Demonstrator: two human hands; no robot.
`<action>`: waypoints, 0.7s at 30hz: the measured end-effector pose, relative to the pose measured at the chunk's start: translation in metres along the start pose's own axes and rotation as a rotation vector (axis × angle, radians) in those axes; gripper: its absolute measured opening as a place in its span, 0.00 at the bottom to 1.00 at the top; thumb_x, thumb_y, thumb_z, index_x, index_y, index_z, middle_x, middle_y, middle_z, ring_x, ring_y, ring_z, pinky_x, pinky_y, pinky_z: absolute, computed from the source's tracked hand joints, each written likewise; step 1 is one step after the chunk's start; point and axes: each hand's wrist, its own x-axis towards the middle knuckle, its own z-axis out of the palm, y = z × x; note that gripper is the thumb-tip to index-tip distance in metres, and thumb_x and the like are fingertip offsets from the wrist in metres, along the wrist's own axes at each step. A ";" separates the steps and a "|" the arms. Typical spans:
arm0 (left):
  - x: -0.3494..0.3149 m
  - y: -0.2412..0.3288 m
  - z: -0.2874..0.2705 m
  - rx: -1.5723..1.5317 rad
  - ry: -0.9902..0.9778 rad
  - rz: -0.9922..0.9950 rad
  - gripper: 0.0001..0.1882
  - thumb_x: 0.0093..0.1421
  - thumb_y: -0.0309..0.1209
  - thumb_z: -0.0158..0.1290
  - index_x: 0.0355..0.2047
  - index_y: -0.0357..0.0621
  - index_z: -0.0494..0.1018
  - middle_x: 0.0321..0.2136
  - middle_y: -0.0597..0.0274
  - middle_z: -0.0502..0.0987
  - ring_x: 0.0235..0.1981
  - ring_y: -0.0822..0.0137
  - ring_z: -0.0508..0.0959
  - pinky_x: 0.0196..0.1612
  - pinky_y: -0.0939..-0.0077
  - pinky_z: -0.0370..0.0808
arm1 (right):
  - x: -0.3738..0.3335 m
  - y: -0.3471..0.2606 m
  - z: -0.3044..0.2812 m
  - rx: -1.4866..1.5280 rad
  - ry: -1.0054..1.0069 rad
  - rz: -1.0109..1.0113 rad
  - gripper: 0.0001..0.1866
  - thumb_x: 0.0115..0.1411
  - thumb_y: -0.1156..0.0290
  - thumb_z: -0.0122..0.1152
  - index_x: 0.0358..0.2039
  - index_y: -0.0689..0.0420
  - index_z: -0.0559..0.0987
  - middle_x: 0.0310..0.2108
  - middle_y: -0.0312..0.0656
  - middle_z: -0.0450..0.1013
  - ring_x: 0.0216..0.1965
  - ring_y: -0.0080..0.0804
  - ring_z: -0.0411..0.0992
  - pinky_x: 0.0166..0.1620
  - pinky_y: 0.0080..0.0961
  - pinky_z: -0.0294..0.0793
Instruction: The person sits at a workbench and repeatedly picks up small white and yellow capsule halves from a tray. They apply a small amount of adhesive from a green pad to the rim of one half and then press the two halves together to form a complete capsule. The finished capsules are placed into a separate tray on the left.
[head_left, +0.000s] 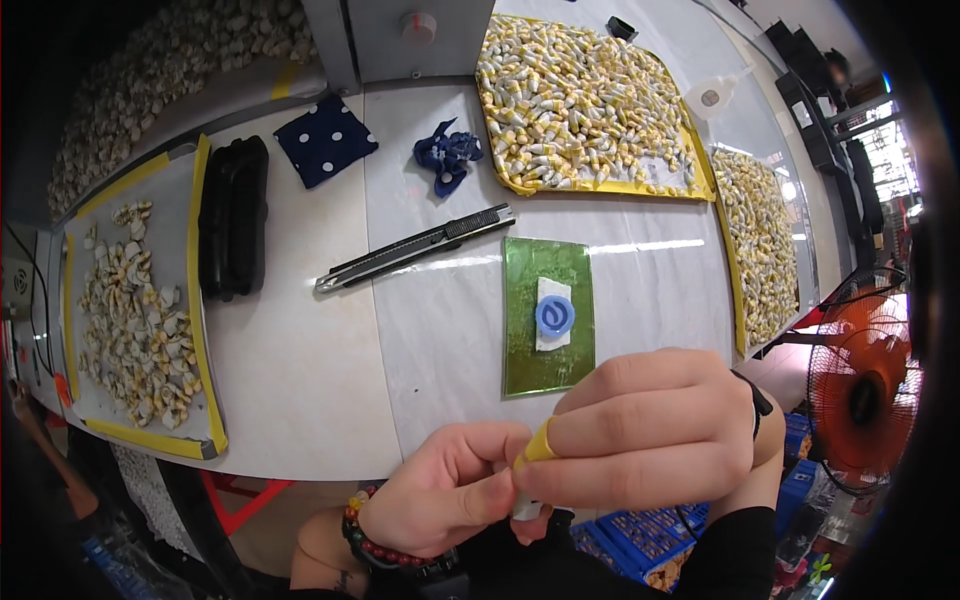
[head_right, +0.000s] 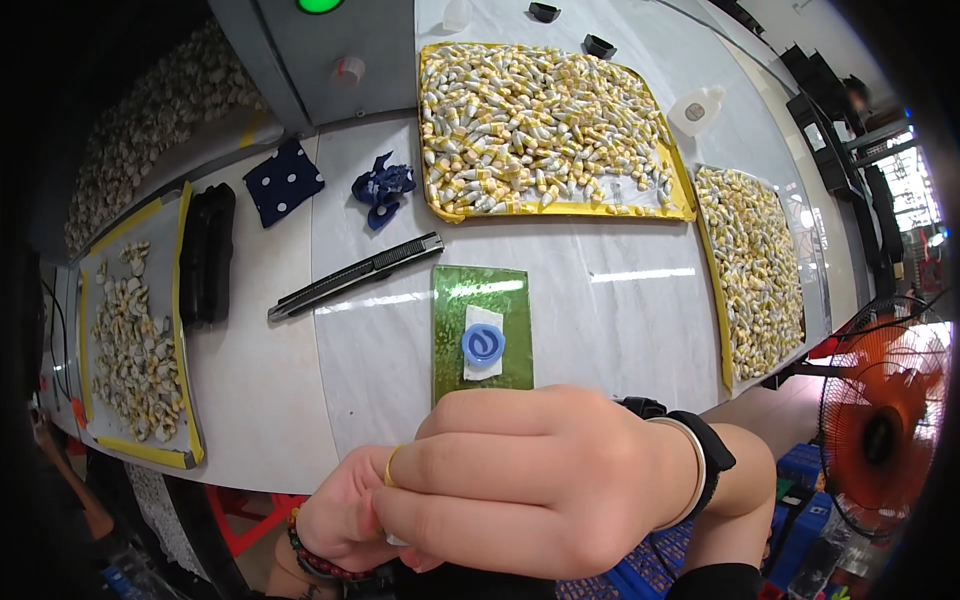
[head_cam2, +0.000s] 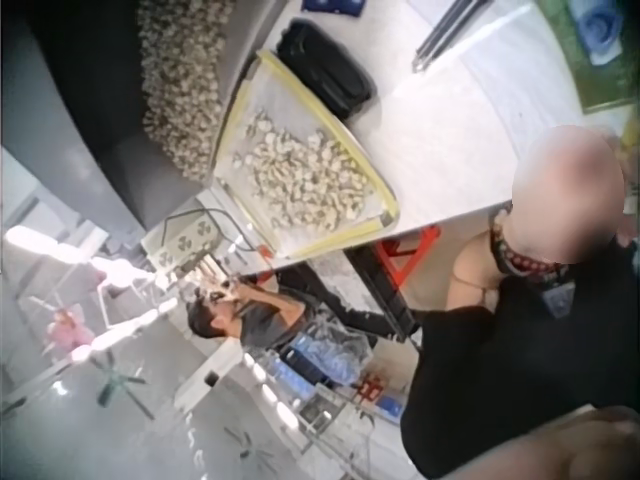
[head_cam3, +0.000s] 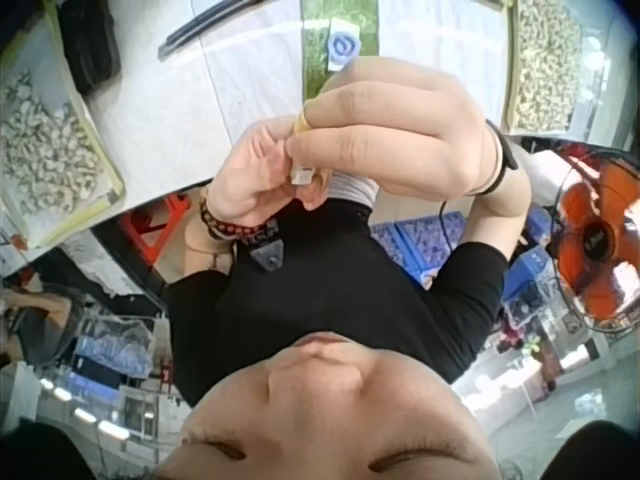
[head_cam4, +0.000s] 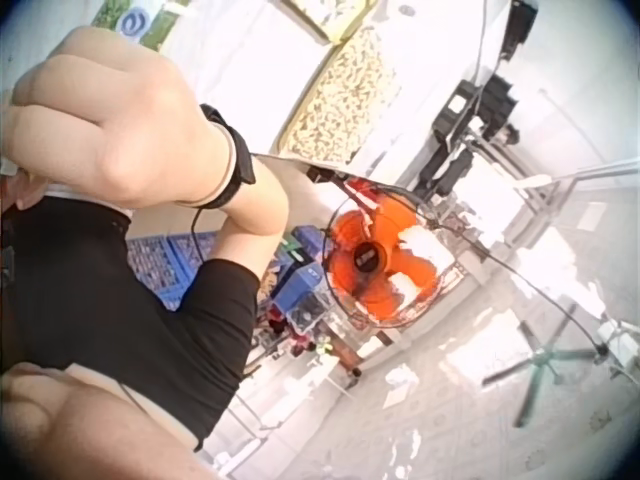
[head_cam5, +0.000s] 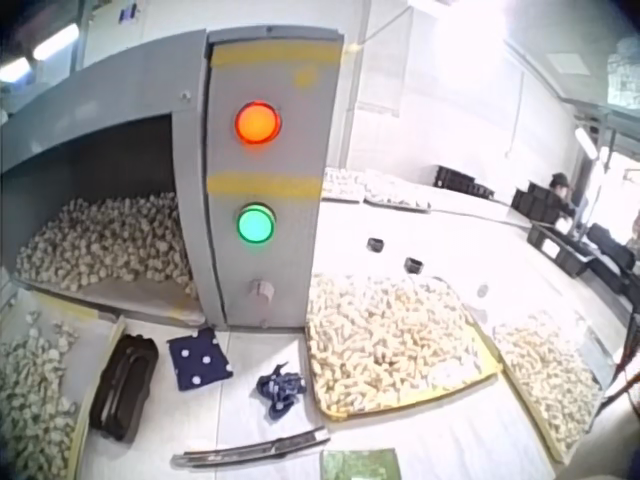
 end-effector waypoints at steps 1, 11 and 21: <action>0.000 0.001 0.000 0.003 0.004 0.003 0.19 0.60 0.40 0.53 0.42 0.34 0.68 0.31 0.62 0.73 0.32 0.73 0.73 0.37 0.79 0.69 | 0.000 -0.001 0.002 -0.012 0.004 0.002 0.09 0.48 0.77 0.62 0.29 0.68 0.75 0.26 0.44 0.70 0.22 0.30 0.68 0.25 0.21 0.70; 0.002 -0.002 -0.001 0.230 0.212 -0.020 0.21 0.56 0.38 0.58 0.40 0.30 0.68 0.29 0.53 0.75 0.30 0.66 0.75 0.36 0.73 0.75 | -0.015 -0.007 -0.001 -0.049 0.058 0.046 0.10 0.49 0.78 0.62 0.34 0.66 0.79 0.33 0.47 0.74 0.29 0.34 0.74 0.29 0.22 0.75; -0.018 0.009 -0.013 0.326 0.220 0.340 0.20 0.52 0.39 0.62 0.32 0.33 0.69 0.25 0.49 0.75 0.28 0.62 0.75 0.32 0.66 0.76 | -0.074 -0.017 -0.138 -1.005 0.086 0.836 0.08 0.47 0.83 0.57 0.30 0.61 0.76 0.30 0.45 0.74 0.34 0.41 0.73 0.38 0.29 0.71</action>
